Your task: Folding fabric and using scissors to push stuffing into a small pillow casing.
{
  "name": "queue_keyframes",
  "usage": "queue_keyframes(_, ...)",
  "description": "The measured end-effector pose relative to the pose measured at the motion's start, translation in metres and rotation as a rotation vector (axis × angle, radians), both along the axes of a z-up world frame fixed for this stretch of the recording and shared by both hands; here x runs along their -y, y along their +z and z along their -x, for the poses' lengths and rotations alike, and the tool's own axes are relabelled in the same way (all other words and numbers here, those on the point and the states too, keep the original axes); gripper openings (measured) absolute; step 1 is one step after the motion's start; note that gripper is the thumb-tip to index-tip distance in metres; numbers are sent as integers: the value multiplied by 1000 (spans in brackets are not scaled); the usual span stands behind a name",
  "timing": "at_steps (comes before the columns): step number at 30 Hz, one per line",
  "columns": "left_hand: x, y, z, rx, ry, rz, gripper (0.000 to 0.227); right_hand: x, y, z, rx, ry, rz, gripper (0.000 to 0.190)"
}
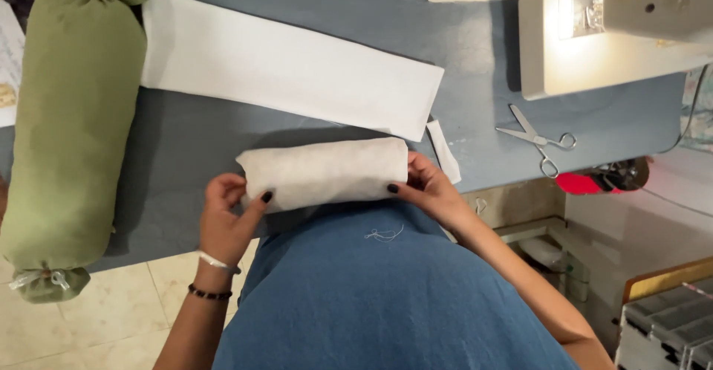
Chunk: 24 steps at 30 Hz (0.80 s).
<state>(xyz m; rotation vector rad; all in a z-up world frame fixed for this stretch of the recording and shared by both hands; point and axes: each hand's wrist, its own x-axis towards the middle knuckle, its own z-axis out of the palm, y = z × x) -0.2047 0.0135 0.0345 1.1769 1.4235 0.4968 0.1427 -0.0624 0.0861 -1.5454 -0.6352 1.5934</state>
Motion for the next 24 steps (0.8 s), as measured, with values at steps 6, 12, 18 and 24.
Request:
queue_keyframes(6,18,22,-4,-135,177,-57,67,13,-20,-24,140,-83,-13,62)
queue_keyframes(12,30,-12,-25,52,256,-202,74,-6,-3,8,-8,9,29,42)
queue_keyframes(18,-18,117,-53,-93,-224,-1015,25,7,-16,-20,251,353,-53,38)
queue_keyframes(24,-10,148,-98,123,-420,-1304,11,-17,107,-32,884,341,-772,46)
